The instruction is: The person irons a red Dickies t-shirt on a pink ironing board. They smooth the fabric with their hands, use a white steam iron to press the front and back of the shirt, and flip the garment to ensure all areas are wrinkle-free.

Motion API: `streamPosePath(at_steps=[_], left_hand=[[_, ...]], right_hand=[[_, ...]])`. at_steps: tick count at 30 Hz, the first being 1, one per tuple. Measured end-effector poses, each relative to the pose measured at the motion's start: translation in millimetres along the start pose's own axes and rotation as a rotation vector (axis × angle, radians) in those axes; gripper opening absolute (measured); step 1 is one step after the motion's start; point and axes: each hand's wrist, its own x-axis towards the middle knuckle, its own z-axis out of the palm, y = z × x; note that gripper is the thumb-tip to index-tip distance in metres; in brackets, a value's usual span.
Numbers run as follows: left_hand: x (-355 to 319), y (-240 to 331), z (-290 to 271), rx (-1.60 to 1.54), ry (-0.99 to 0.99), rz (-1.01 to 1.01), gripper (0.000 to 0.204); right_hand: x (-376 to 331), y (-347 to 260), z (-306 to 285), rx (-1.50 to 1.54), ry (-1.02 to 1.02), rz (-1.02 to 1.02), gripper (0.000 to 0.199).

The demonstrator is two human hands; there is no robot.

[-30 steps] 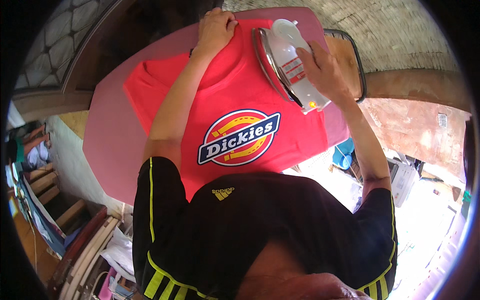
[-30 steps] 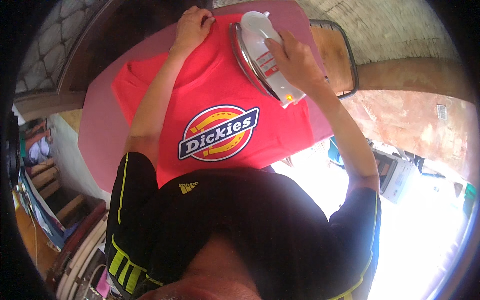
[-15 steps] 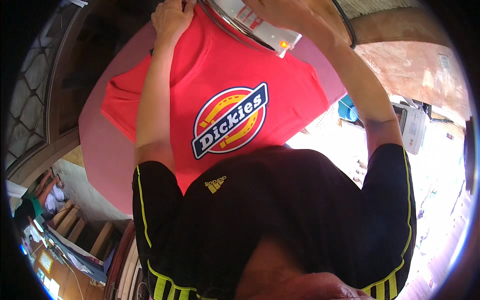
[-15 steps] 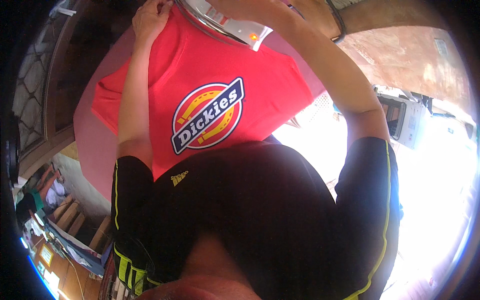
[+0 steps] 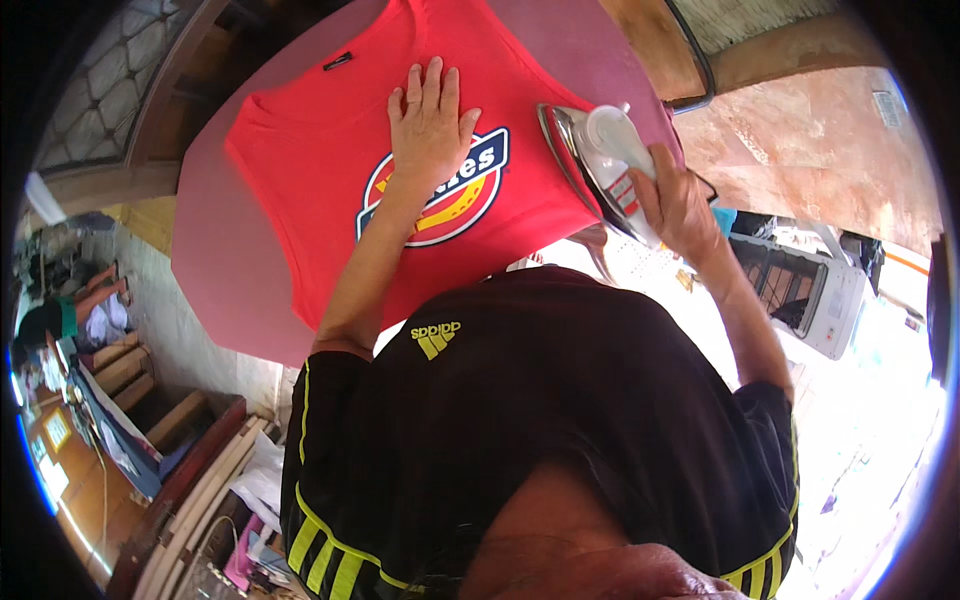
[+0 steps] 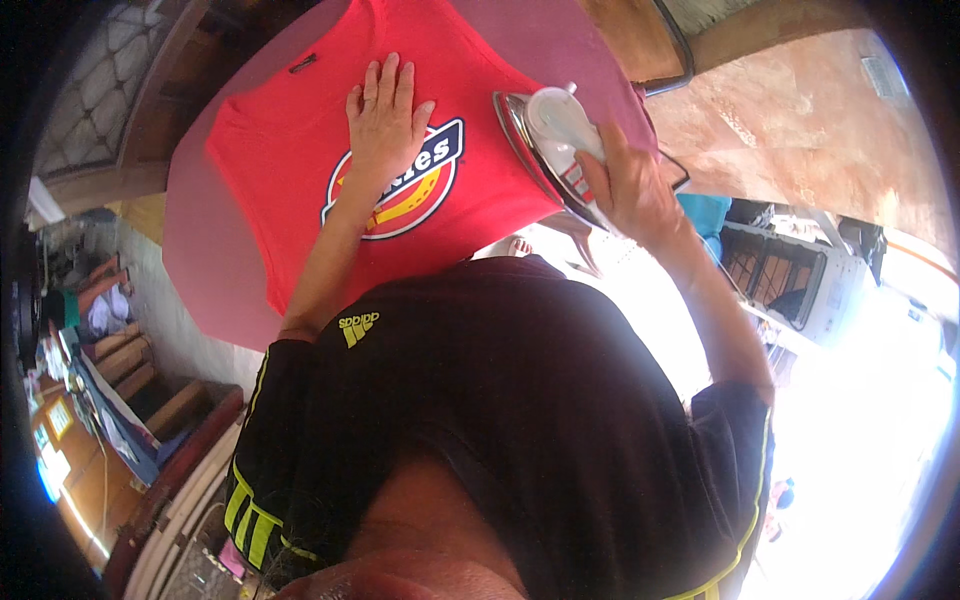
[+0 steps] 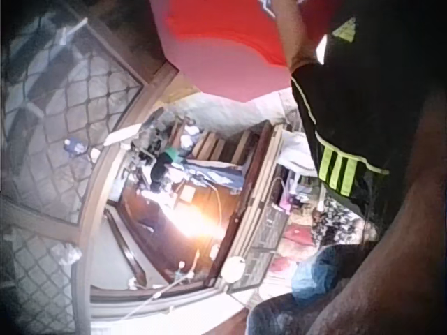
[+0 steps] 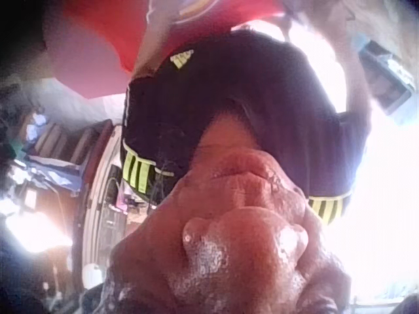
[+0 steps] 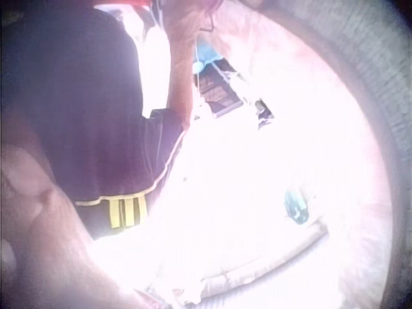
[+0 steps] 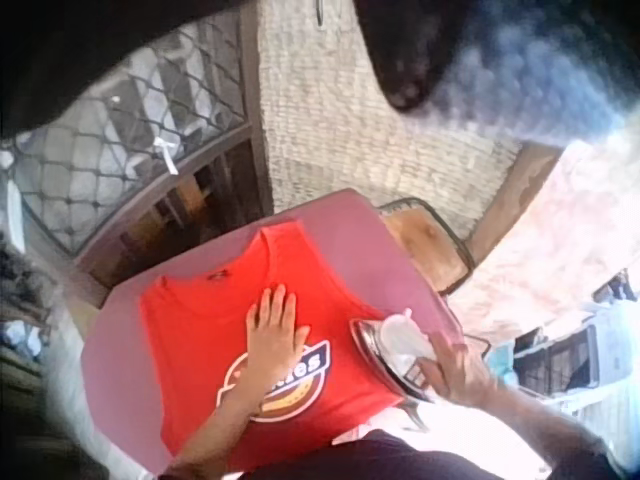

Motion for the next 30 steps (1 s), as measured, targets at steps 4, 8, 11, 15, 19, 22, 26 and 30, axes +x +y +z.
streamPosePath(at_steps=[4,8,11,15,19,22,26,30], left_hand=[[-3,-3,-1,-0.022,0.019,-0.028,0.057],[-15,1,-7,0.022,0.01,-0.051,0.058],[-38,23,-24,0.041,-0.029,-0.157,0.06],[-73,43,-44,-0.01,-0.041,-0.337,0.061],[-88,17,-50,0.047,-0.013,-0.486,0.056],[-82,-59,-59,0.155,0.114,-0.523,0.042],[-56,-172,-67,0.261,0.167,-0.403,0.033],[-38,-246,-60,0.166,0.067,-0.375,0.043]], right_hand=[[-18,5,8,0.176,0.041,0.171,0.021],[22,15,18,0.235,0.087,0.128,0.02],[66,39,27,0.212,0.052,-0.08,0.021],[138,53,37,-0.07,-0.101,-0.38,0.029],[195,25,25,-0.098,-0.343,-0.36,0.039],[198,20,20,-0.076,-0.376,-0.311,0.038],[201,16,31,0.044,-0.377,-0.285,0.034],[211,3,41,-0.004,-0.362,-0.31,0.031]])
